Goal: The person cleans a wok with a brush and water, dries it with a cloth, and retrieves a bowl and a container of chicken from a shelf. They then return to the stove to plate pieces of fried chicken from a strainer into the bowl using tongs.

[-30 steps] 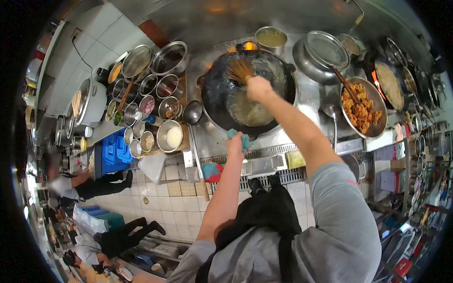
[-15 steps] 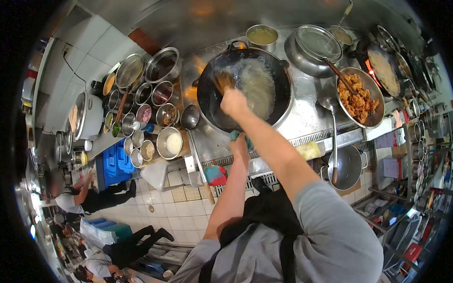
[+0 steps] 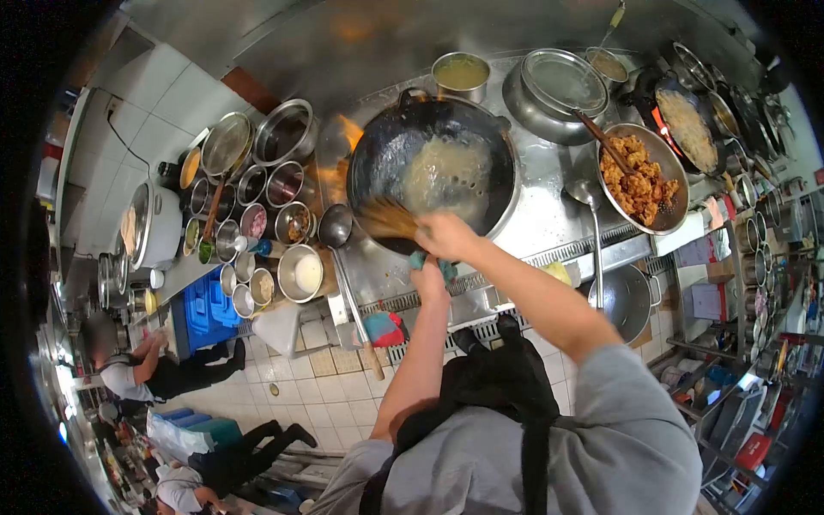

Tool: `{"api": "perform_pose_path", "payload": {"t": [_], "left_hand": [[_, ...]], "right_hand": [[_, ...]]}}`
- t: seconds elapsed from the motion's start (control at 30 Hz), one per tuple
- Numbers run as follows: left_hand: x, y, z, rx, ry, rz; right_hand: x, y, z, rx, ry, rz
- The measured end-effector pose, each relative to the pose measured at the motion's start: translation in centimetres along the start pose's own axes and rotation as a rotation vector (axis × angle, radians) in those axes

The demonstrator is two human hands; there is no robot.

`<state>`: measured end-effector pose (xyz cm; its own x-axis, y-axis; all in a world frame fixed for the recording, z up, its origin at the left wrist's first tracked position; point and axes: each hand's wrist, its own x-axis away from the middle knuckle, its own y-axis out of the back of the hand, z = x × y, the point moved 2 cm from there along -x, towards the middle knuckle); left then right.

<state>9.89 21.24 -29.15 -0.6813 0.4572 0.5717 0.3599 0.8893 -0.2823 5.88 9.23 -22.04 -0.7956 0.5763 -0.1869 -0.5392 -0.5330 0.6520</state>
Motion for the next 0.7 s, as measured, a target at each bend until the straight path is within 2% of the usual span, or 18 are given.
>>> {"api": "perform_pose_path", "payload": {"t": [0.03, 0.1, 0.13, 0.2, 0.27, 0.33, 0.4, 0.47, 0.53, 0.6, 0.67, 0.7], "left_hand": [[-1.8, 0.6, 2.4, 0.035, -0.120, -0.003], [0.8, 0.2, 0.1, 0.017, 0.007, 0.003], [1.6, -0.2, -0.8, 0.011, 0.067, 0.005], [1.3, -0.2, -0.7, 0.024, 0.058, -0.007], [1.1, -0.2, -0.4, 0.045, 0.075, -0.013], [1.7, -0.7, -1.0, 0.012, 0.119, -0.066], [1.5, -1.5, -1.7, -0.012, 0.108, -0.075], [1.8, -0.6, -1.0, -0.038, 0.074, -0.062], [1.0, -0.2, -0.4, -0.070, 0.101, -0.051], [1.5, -0.3, -0.7, -0.077, 0.121, -0.082], [1.0, 0.0, -0.4, -0.050, 0.116, -0.034], [0.9, 0.3, -0.1, -0.040, 0.116, -0.015]], "right_hand": [[2.4, 3.3, 1.1, 0.080, -0.126, 0.202], [4.0, 10.1, 0.9, 0.421, -0.262, 0.497], [3.6, 12.7, -1.5, 0.622, -0.241, 0.616], [-0.6, 17.1, -4.5, 0.832, -0.229, 0.518], [-7.9, 16.1, -7.2, 0.830, -0.152, 0.377], [-11.8, 9.9, -7.3, 0.665, -0.250, 0.258], [-10.6, 2.2, -7.7, 0.581, -0.143, 0.077], [-6.1, -0.2, -6.4, 0.463, -0.172, 0.067], [-0.5, 3.1, -4.1, 0.485, -0.182, 0.259], [1.7, 6.9, -5.2, 0.689, -0.232, 0.367], [-0.9, 9.5, -8.8, 0.803, -0.317, 0.256], [-4.2, 9.6, -10.2, 0.728, -0.264, 0.228]]}}
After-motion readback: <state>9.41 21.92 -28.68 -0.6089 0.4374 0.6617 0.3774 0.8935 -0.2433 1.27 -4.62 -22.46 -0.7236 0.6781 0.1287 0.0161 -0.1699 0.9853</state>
